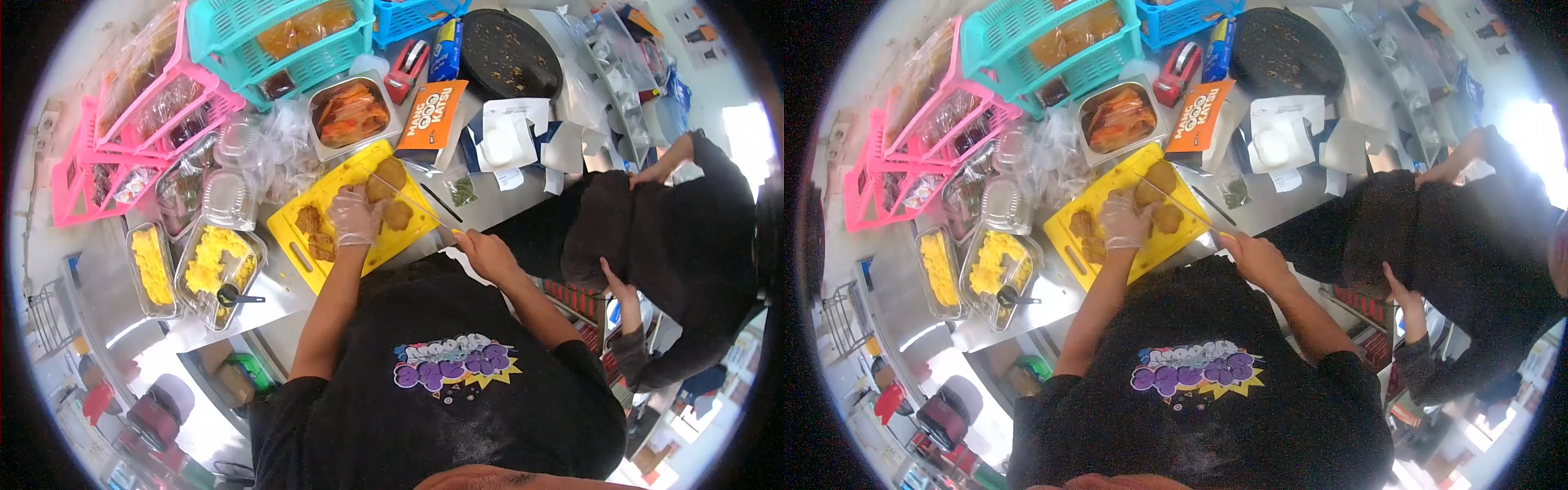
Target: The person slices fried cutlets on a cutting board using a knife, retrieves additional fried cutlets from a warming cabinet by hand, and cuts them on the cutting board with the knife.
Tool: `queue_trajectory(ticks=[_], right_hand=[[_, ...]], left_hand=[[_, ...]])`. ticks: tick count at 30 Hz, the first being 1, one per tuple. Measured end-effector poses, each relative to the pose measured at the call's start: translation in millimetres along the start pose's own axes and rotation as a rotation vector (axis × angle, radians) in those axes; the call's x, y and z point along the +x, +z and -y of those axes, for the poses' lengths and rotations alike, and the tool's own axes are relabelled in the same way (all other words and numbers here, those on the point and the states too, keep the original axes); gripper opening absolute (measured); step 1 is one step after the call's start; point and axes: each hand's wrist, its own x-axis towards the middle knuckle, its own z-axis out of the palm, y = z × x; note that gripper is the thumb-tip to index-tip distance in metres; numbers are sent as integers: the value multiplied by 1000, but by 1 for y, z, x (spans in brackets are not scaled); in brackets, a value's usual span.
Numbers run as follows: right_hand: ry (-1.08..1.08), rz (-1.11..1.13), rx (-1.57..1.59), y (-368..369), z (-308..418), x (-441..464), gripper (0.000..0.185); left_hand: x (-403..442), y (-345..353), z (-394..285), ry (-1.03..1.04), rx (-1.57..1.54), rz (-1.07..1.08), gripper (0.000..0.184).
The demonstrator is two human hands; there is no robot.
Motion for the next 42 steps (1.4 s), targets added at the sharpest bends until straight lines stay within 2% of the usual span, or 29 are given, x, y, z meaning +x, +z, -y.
queue_trajectory(ticks=[2, 3, 5, 7, 9, 11, 12, 14, 15, 20, 24, 25, 28, 32, 35, 38, 41, 42], right_hand=[[-2, -10, -34, 7, -21, 9, 54], [-77, -39, -39, 17, -33, 23, 53], [-225, -86, -43, 37, -55, 49, 50], [-239, -114, 13, 41, -21, 72, 50], [-425, -39, -193, 56, -4, 125, 55], [-241, -41, 93, 40, 42, 139, 60], [-263, -36, 86, 38, 36, 143, 61], [-311, -27, 64, 43, 15, 148, 63], [-252, 17, 195, 28, 18, 123, 64], [-243, -47, 256, 37, -37, 76, 58], [-165, -126, 409, 61, -63, 56, 54], [-175, -162, 480, 66, -64, 51, 53], [-132, -101, 413, 71, -68, 49, 54], [-99, -84, 374, 63, -58, 42, 54], [-131, -130, 381, 67, -60, 43, 55], [-186, -220, 377, 73, -63, 44, 58], [-207, -245, 391, 77, -66, 45, 58], [-209, -245, 392, 77, -66, 45, 58]], left_hand=[[0, 0, 2, 10, 3, -18, 66], [0, 1, 2, 11, 4, -25, 66], [5, -9, -5, -57, 36, 91, 66], [0, -8, -6, -106, 43, 158, 66], [2, -4, -7, -130, 35, 111, 67], [-4, -7, -8, -131, -37, 73, 65], [4, -11, -8, -114, -70, 32, 65], [9, -7, -3, -153, -184, 80, 61], [10, -4, 0, -181, -245, 110, 59], [4, -9, 4, -234, -885, -26, 45], [-4, -59, -1, -192, -1413, -35, 47], [-8, -70, -4, -133, -1574, -87, 48], [-23, -117, -21, 110, -1937, -73, 52], [-32, -159, -43, 231, -1912, -158, 50], [-36, -184, -59, 239, -1912, -169, 48], [-41, -194, -65, 213, -1849, -160, 48], [-44, -188, -59, 247, -1850, -153, 57], [-44, -191, -62, 263, -1820, -185, 54]])
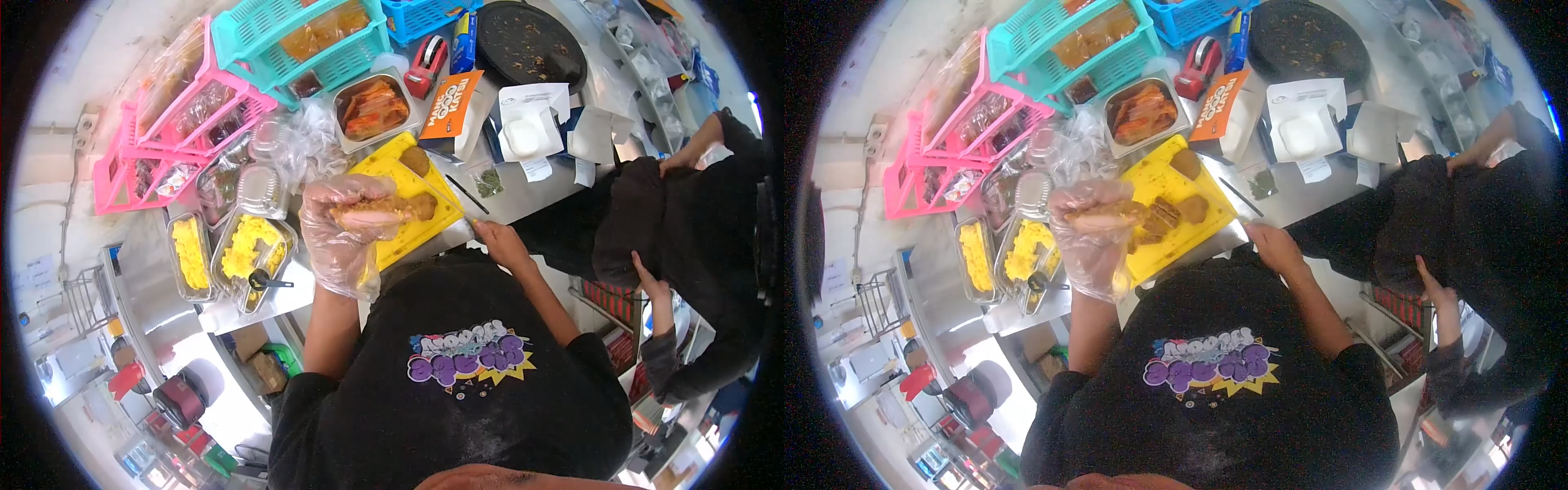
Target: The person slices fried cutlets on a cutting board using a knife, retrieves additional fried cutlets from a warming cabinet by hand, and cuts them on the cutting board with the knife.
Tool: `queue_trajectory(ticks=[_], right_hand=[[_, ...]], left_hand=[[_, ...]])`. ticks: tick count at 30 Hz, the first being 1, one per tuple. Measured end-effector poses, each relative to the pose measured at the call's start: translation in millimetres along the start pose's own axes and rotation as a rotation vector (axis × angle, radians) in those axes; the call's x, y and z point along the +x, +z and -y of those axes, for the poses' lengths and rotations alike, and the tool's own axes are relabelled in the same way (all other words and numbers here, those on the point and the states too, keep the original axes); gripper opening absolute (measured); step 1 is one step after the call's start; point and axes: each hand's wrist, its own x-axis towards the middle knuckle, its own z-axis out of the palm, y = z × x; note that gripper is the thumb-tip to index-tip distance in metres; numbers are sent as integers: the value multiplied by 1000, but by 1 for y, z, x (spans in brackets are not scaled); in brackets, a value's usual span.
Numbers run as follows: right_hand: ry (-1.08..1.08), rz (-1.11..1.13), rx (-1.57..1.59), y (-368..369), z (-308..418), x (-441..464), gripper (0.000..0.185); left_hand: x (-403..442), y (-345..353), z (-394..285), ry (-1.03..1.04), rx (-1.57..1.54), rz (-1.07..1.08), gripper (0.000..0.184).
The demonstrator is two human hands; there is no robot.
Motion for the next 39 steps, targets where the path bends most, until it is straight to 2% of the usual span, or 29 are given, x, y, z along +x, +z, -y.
queue_trajectory(ticks=[2, 8, 11, 14, 17, 20, 23, 26, 29, 32, 39], right_hand=[[0, 2, 0, 0, 2, 0, 57], [67, 52, -21, -3, 6, 1, 55], [155, 130, -28, -10, 15, -1, 51], [155, 119, -16, -8, 7, -8, 51], [147, 122, -4, -11, 10, -20, 52], [124, 106, -53, -13, 19, -23, 53], [126, 126, -88, -12, 36, -14, 53], [107, 111, -41, -10, 53, -8, 56], [104, 178, -165, -8, 50, 1, 58], [123, 180, -153, -11, 61, 2, 59], [47, 186, -274, -33, 77, 6, 60]], left_hand=[[4, 13, -6, 62, 59, -4, 49], [9, 13, -10, -12, -42, 3, 49], [18, -10, 14, -218, 119, -2, 44], [22, -57, 77, -484, 768, 10, 41], [7, -95, 140, -608, 1071, -27, 38], [5, -97, 156, -582, 1247, 25, 50], [1, -99, 162, -260, 1722, 150, 54], [-10, -116, 165, -318, 1633, 131, 54], [-18, -133, 169, -200, 1539, 233, 51], [-15, -121, 169, -256, 1505, 131, 47], [-12, -120, 178, -242, 1458, 88, 42]])
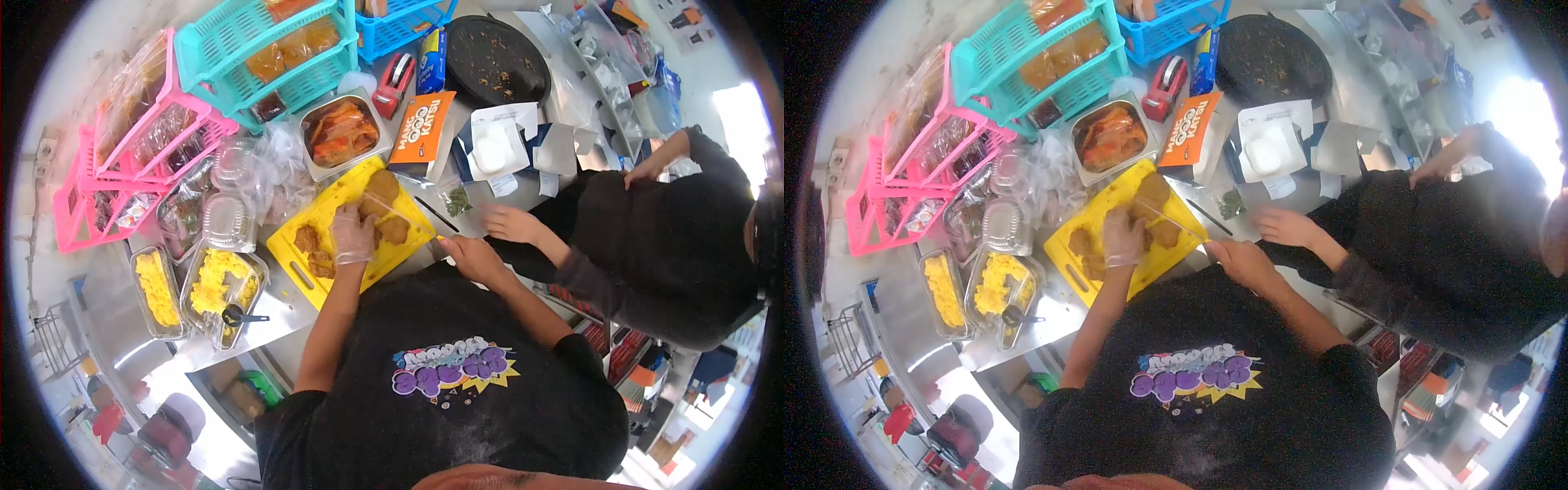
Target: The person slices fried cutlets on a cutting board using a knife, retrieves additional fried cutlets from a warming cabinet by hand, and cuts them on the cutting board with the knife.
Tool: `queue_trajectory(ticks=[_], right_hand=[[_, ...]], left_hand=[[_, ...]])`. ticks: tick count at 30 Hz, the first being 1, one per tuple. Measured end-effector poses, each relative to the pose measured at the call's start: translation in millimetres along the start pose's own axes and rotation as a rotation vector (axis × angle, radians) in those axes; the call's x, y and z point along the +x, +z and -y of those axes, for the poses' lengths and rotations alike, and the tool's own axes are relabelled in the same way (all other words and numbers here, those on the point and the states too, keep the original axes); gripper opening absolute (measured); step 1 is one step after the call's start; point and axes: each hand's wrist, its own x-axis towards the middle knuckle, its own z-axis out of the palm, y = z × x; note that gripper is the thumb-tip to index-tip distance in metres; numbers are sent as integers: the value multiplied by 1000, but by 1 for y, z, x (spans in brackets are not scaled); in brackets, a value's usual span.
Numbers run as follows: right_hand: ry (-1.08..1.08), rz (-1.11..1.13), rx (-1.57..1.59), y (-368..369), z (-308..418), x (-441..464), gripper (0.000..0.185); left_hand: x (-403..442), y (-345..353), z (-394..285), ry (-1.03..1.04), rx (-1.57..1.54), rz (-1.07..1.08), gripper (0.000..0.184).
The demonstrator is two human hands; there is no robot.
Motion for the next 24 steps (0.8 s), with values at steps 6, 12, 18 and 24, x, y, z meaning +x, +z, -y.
queue_trajectory(ticks=[6, 12, 18, 24], right_hand=[[37, 31, -165, -8, 2, -3, 60], [29, 92, -219, 5, -14, 12, 64], [11, 62, -23, 38, 28, 108, 63], [-66, 45, 35, 13, 12, 71, 61]], left_hand=[[-1, -4, -2, -56, -18, 27, 42], [-2, -2, 8, -16, -19, -4, 44], [-1, 4, 10, -47, -100, 19, 44], [-7, 6, 13, -98, -125, -5, 44]])
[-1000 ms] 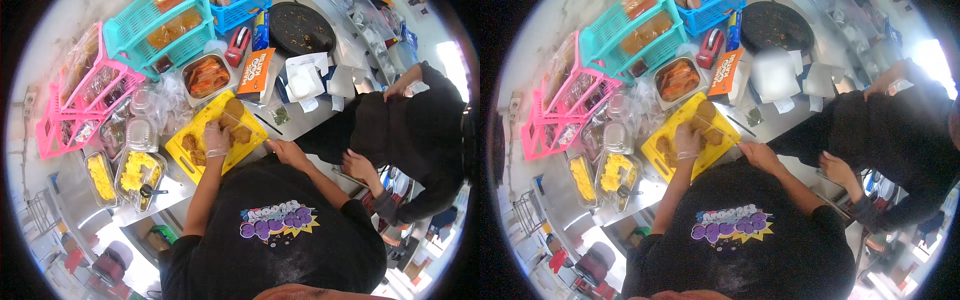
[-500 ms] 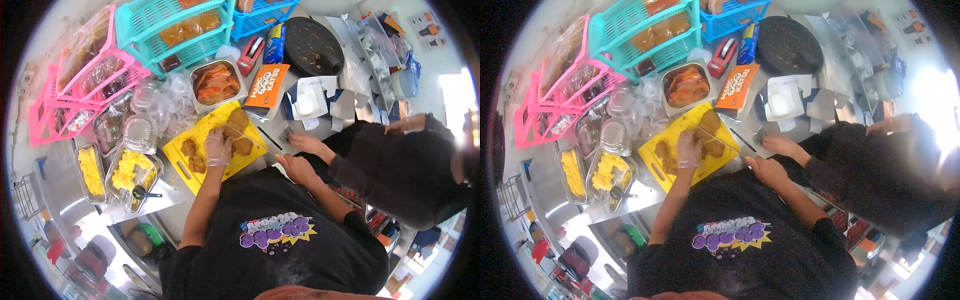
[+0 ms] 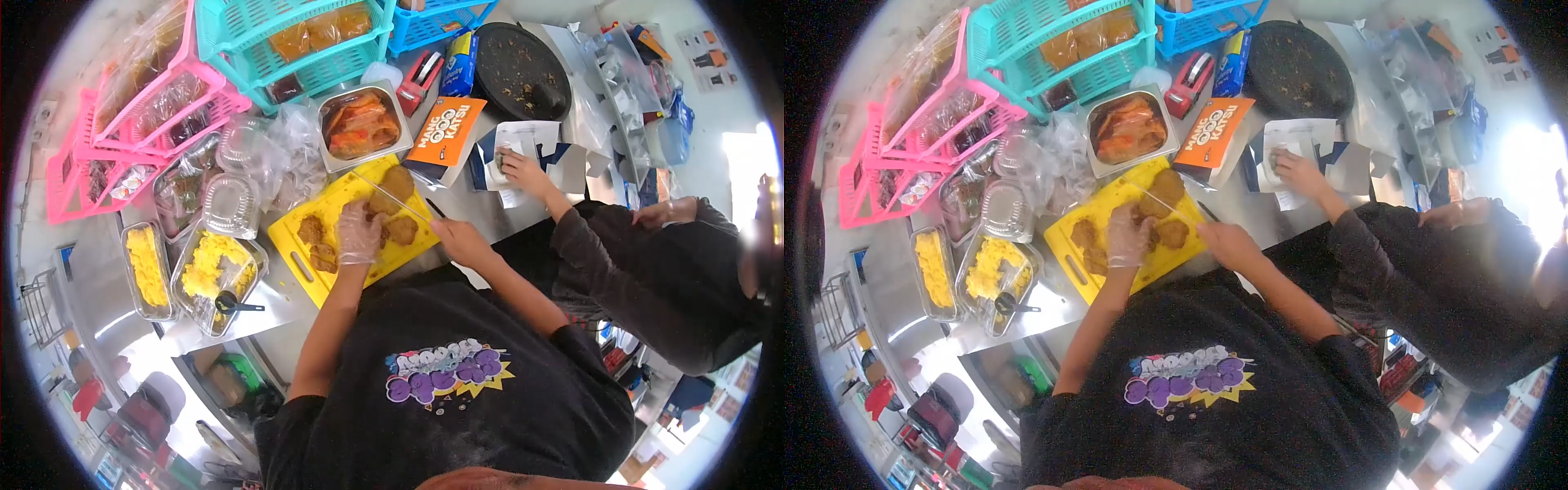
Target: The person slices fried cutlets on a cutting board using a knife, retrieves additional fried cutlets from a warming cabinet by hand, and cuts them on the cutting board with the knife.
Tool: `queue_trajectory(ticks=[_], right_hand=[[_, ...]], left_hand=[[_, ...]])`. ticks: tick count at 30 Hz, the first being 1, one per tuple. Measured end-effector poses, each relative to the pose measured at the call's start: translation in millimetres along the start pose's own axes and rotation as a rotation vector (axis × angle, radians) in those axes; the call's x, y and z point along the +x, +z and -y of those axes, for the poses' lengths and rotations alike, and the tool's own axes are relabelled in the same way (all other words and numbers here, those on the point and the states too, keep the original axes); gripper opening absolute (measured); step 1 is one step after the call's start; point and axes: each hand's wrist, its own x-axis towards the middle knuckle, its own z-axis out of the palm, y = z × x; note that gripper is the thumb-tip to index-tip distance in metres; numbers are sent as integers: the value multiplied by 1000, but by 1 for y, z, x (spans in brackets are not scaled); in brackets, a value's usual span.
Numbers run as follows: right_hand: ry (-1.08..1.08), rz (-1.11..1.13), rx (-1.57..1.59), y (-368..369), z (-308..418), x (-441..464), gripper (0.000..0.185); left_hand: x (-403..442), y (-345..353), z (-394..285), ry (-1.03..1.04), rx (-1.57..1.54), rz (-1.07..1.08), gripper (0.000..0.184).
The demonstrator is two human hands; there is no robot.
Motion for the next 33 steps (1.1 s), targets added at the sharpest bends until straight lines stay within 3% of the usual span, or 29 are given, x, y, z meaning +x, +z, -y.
queue_trajectory(ticks=[5, 13, 16, 18, 22, 24, 27, 30, 33], right_hand=[[27, 14, -70, -14, -2, -43, 58], [53, 98, -229, -29, -1, -50, 56], [73, 122, -184, -7, -21, -17, 57], [-101, 106, -105, 13, -27, 14, 63], [-79, 60, -36, 7, 5, 51, 66], [-41, 150, -7, -3, -9, 44, 68], [-77, 49, 149, -6, -35, 1, 67], [53, -5, 214, -17, -32, -45, 62], [114, -30, 272, -6, -49, -68, 55]], left_hand=[[0, 0, 0, 2, 149, 36, 43], [2, -7, -9, 47, 69, -19, 38], [6, -4, -6, 76, 110, -53, 37], [-5, 1, -3, 48, 108, -24, 37], [6, -4, -12, -5, 50, -18, 41], [12, 0, -13, 11, 175, -33, 47], [14, -3, -22, -31, 254, 9, 41], [14, -17, -37, -151, 102, 116, 37], [5, -12, -18, -98, -412, 81, 32]])
